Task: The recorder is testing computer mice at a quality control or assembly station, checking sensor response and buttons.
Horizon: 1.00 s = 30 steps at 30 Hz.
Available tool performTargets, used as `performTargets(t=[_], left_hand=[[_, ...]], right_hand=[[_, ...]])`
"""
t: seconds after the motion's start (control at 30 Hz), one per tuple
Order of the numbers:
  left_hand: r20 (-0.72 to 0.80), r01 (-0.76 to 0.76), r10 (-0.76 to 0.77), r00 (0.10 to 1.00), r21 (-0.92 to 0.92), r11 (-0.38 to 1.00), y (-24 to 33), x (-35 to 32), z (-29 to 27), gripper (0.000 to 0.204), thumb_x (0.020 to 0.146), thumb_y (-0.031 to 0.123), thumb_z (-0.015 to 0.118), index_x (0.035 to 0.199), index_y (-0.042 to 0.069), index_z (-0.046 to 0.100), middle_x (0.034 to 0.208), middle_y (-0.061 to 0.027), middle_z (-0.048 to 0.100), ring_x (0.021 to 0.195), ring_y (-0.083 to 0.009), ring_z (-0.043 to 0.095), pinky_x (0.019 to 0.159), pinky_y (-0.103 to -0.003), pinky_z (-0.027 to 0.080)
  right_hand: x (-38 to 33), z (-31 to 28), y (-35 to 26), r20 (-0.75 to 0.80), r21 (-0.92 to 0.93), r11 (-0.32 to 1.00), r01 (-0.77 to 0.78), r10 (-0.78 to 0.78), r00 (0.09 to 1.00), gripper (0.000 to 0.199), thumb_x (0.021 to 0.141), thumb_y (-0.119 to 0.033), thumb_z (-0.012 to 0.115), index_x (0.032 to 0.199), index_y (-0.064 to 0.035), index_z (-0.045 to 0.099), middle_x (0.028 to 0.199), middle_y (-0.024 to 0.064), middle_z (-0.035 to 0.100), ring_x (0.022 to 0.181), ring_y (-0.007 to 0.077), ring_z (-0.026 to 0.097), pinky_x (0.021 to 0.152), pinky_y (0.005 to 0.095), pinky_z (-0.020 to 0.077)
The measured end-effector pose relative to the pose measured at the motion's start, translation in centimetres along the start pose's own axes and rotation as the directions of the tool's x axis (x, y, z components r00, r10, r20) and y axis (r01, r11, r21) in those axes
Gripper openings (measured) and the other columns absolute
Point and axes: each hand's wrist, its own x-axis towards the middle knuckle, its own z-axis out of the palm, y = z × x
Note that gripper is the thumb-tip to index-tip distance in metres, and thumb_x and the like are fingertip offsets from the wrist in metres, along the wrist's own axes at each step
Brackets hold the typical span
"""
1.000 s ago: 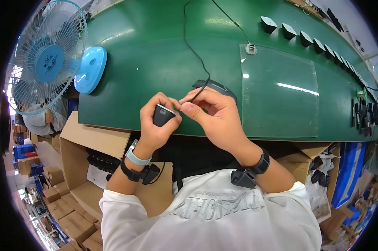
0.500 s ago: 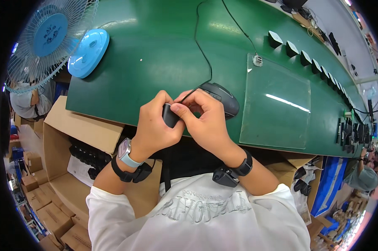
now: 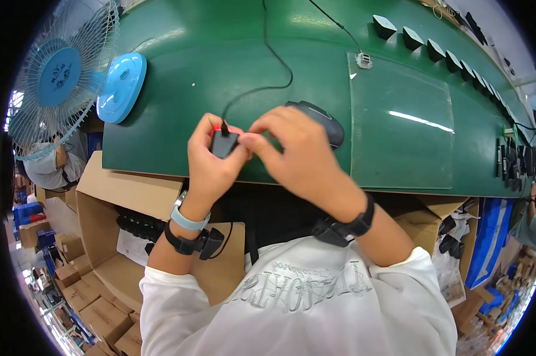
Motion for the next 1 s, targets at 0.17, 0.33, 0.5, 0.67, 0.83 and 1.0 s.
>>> performTargets(t=[0.17,0.33,0.5,0.67,0.83,1.0], left_hand=[[0.114,0.369,-0.358,0.927,-0.443,0.817,0.1,1.0,-1.6,0.028,0.091,0.009,0.073,0.106,0.005,0.049,0.096,-0.0144,0.07,0.077,-0.0209,0.071,0.069,-0.039,0.061],[0.463,0.551,-0.303,0.833,-0.745,0.376,0.7,1.4,-1.7,0.041,0.106,0.029,0.043,0.137,0.004,0.046,0.133,-0.0296,0.058,0.115,-0.044,0.064,0.102,-0.063,0.051],[0.395,0.462,-0.244,0.886,-0.693,0.553,1.0,0.3,-0.1,0.048,0.102,0.017,0.053,0.145,0.0,0.04,0.138,-0.0286,0.054,0.123,-0.0441,0.06,0.107,-0.06,0.049],[0.295,0.325,-0.197,0.935,-0.486,0.811,0.9,-0.3,0.5,0.074,0.083,-0.006,0.08,0.147,-0.006,0.043,0.121,-0.015,0.066,0.108,-0.0224,0.07,0.087,-0.031,0.059],[0.224,0.249,-0.172,0.959,-0.38,0.891,0.8,-0.8,0.4,0.072,0.079,-0.011,0.081,0.142,-0.006,0.047,0.12,-0.015,0.066,0.101,-0.021,0.071,0.083,-0.03,0.06],[0.261,0.269,-0.158,0.952,-0.479,0.835,0.4,-0.6,0.3,0.077,0.07,-0.019,0.079,0.139,-0.005,0.049,0.123,-0.0152,0.065,0.105,-0.0212,0.069,0.085,-0.03,0.06]], right_hand=[[-0.8,-4.8,2.0,0.177,-0.451,0.879,0.155,-0.082,0.981,0.042,0.08,-0.014,0.08,0.118,-0.0053,0.064,0.122,0.0149,0.062,0.113,0.0372,0.056,0.098,0.0456,0.0442],[-1.9,-4.7,3.1,0.143,-0.485,0.873,0.055,0.018,0.99,0.055,0.084,-0.014,0.077,0.134,-0.007,0.057,0.13,0.0173,0.057,0.118,0.0368,0.055,0.105,0.0418,0.0412],[-2.0,-3.0,1.6,0.056,0.741,0.542,-0.396,0.538,0.841,0.047,0.1,-0.021,0.061,0.143,-0.0095,0.048,0.129,0.0102,0.057,0.116,0.0197,0.057,0.099,0.0319,0.0456],[-1.8,-0.4,0.2,0.113,0.901,0.311,-0.303,0.505,0.855,0.05,0.11,-0.026,0.046,0.154,-0.0107,0.031,0.14,0.0082,0.053,0.12,0.0178,0.057,0.103,0.0358,0.0477],[-1.2,1.3,0.2,-0.004,0.852,0.48,-0.209,0.406,0.914,0.052,0.107,-0.025,0.054,0.15,-0.0069,0.029,0.132,0.0082,0.048,0.119,0.0167,0.052,0.1,0.0315,0.0465],[-2.0,0.7,-0.6,-0.038,0.677,0.721,-0.151,0.239,0.97,0.063,0.101,-0.019,0.065,0.149,-0.0052,0.026,0.137,0.0149,0.044,0.121,0.0217,0.052,0.106,0.0358,0.0434]])
